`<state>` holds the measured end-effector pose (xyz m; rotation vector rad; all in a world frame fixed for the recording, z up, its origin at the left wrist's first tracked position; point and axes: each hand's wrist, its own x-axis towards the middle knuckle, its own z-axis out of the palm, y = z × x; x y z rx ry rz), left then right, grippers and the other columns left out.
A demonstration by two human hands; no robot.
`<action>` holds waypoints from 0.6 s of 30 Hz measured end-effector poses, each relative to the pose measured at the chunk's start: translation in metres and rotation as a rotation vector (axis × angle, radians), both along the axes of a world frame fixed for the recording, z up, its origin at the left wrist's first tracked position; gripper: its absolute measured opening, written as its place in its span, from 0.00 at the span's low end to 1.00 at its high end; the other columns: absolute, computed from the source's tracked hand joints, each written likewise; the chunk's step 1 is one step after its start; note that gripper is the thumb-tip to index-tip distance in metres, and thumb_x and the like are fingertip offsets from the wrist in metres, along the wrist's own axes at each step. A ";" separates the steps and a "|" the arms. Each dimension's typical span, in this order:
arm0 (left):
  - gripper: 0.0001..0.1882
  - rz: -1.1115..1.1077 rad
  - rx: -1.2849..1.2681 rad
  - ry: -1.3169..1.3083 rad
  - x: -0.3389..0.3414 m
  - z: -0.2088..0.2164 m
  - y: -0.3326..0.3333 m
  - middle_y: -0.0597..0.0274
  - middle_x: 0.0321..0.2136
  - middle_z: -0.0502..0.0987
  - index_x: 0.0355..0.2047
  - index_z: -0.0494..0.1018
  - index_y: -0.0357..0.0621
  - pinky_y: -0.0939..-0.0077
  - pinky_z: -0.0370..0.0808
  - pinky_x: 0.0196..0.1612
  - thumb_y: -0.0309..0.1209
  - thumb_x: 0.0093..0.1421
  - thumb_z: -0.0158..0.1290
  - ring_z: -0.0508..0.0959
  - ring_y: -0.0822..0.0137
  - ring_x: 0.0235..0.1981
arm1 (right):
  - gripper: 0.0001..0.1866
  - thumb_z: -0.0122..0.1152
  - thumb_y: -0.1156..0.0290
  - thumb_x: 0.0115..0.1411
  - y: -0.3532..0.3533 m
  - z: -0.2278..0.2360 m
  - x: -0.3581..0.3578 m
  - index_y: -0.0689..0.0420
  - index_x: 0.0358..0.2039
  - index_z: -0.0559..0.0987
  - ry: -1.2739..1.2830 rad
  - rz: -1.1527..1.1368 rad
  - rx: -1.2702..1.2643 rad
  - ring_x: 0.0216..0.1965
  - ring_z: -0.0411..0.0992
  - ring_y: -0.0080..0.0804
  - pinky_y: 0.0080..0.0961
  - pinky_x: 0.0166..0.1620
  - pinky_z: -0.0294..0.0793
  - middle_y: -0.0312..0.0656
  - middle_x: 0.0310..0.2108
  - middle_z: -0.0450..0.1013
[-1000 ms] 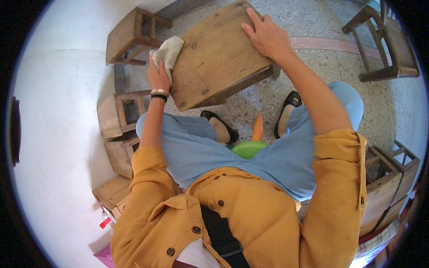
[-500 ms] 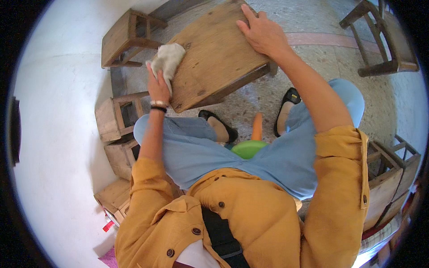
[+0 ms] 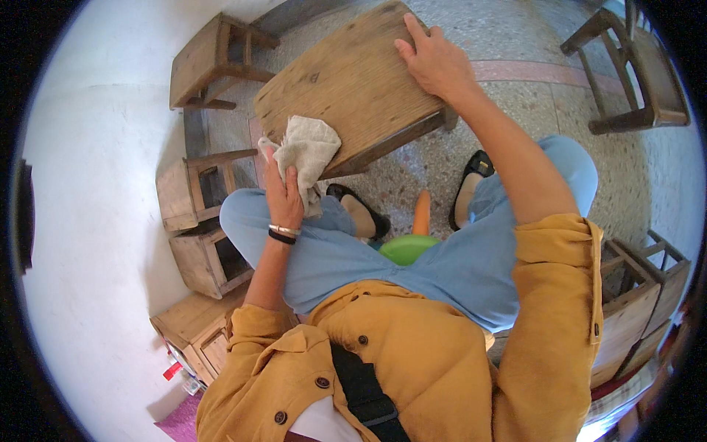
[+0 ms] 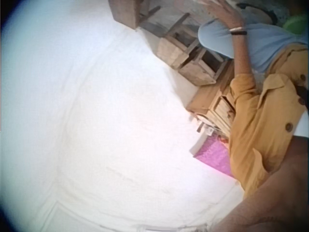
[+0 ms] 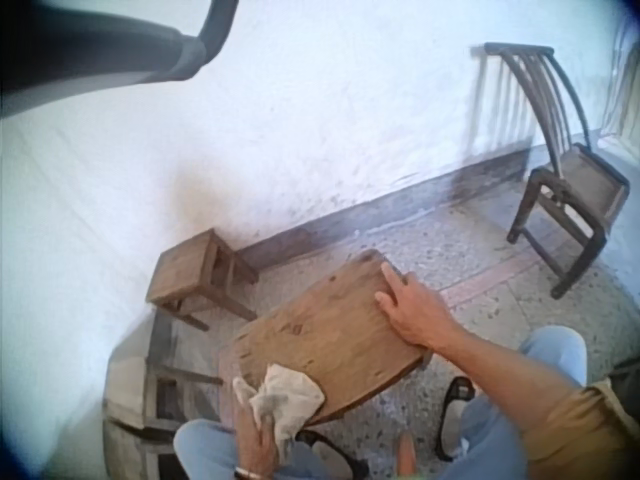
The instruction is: The person sits on the floor and wipes the surfaces of several small wooden stools with a white cloth. They handle the stools one at a time, wiping the top and sides, then stacking the cleaned stools together in a pile.
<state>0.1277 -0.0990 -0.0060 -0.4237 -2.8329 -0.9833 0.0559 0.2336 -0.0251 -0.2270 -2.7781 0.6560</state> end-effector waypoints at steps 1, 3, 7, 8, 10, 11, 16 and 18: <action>0.28 0.012 -0.006 -0.044 -0.006 0.000 0.001 0.33 0.57 0.57 0.62 0.49 0.33 0.59 0.56 0.59 0.31 0.64 0.41 0.59 0.38 0.57 | 0.27 0.40 0.50 0.64 0.002 -0.001 0.000 0.45 0.60 0.58 -0.013 0.000 -0.010 0.37 0.71 0.60 0.49 0.39 0.72 0.59 0.41 0.68; 0.28 0.053 0.010 -0.066 -0.025 -0.005 0.004 0.31 0.54 0.60 0.62 0.50 0.36 0.57 0.58 0.57 0.32 0.64 0.41 0.61 0.37 0.55 | 0.27 0.41 0.50 0.63 0.002 -0.001 0.000 0.45 0.60 0.58 -0.027 0.002 -0.015 0.37 0.71 0.60 0.49 0.39 0.72 0.59 0.42 0.68; 0.27 0.052 -0.097 0.076 -0.099 -0.023 -0.009 0.32 0.52 0.62 0.61 0.52 0.36 0.57 0.60 0.55 0.33 0.64 0.42 0.63 0.37 0.52 | 0.27 0.42 0.50 0.63 0.001 0.002 0.000 0.45 0.60 0.59 -0.022 -0.007 0.002 0.37 0.71 0.61 0.50 0.40 0.72 0.59 0.42 0.68; 0.27 0.034 -0.075 0.082 -0.120 -0.025 -0.012 0.32 0.51 0.63 0.60 0.52 0.35 0.57 0.61 0.54 0.33 0.64 0.42 0.64 0.37 0.51 | 0.27 0.42 0.50 0.63 0.001 0.003 0.000 0.46 0.60 0.59 -0.016 -0.008 0.008 0.37 0.71 0.61 0.50 0.40 0.72 0.59 0.41 0.68; 0.27 0.108 -0.127 0.019 -0.144 -0.016 -0.010 0.32 0.51 0.62 0.60 0.52 0.35 0.57 0.62 0.53 0.33 0.63 0.42 0.64 0.36 0.51 | 0.27 0.42 0.50 0.63 -0.002 0.004 -0.002 0.46 0.60 0.59 -0.028 0.008 0.000 0.37 0.71 0.61 0.50 0.39 0.72 0.59 0.41 0.68; 0.27 0.135 -0.151 -0.014 -0.150 -0.012 -0.007 0.32 0.52 0.62 0.60 0.52 0.35 0.56 0.62 0.53 0.32 0.63 0.42 0.64 0.36 0.51 | 0.27 0.42 0.50 0.63 0.000 0.004 -0.003 0.46 0.60 0.59 -0.035 0.005 -0.004 0.36 0.71 0.61 0.49 0.39 0.72 0.59 0.40 0.68; 0.28 0.067 -0.167 0.130 -0.101 -0.018 -0.016 0.30 0.55 0.57 0.61 0.51 0.35 0.56 0.62 0.54 0.30 0.62 0.43 0.61 0.34 0.53 | 0.27 0.42 0.50 0.63 0.001 -0.002 -0.002 0.46 0.60 0.59 0.003 0.001 -0.011 0.35 0.72 0.61 0.49 0.37 0.73 0.59 0.40 0.69; 0.28 0.019 -0.109 0.066 -0.051 -0.012 -0.010 0.30 0.58 0.53 0.61 0.50 0.35 0.57 0.58 0.58 0.30 0.63 0.43 0.57 0.34 0.57 | 0.27 0.42 0.50 0.63 0.004 -0.004 0.002 0.46 0.60 0.59 -0.009 -0.015 -0.006 0.35 0.72 0.60 0.49 0.37 0.73 0.59 0.40 0.69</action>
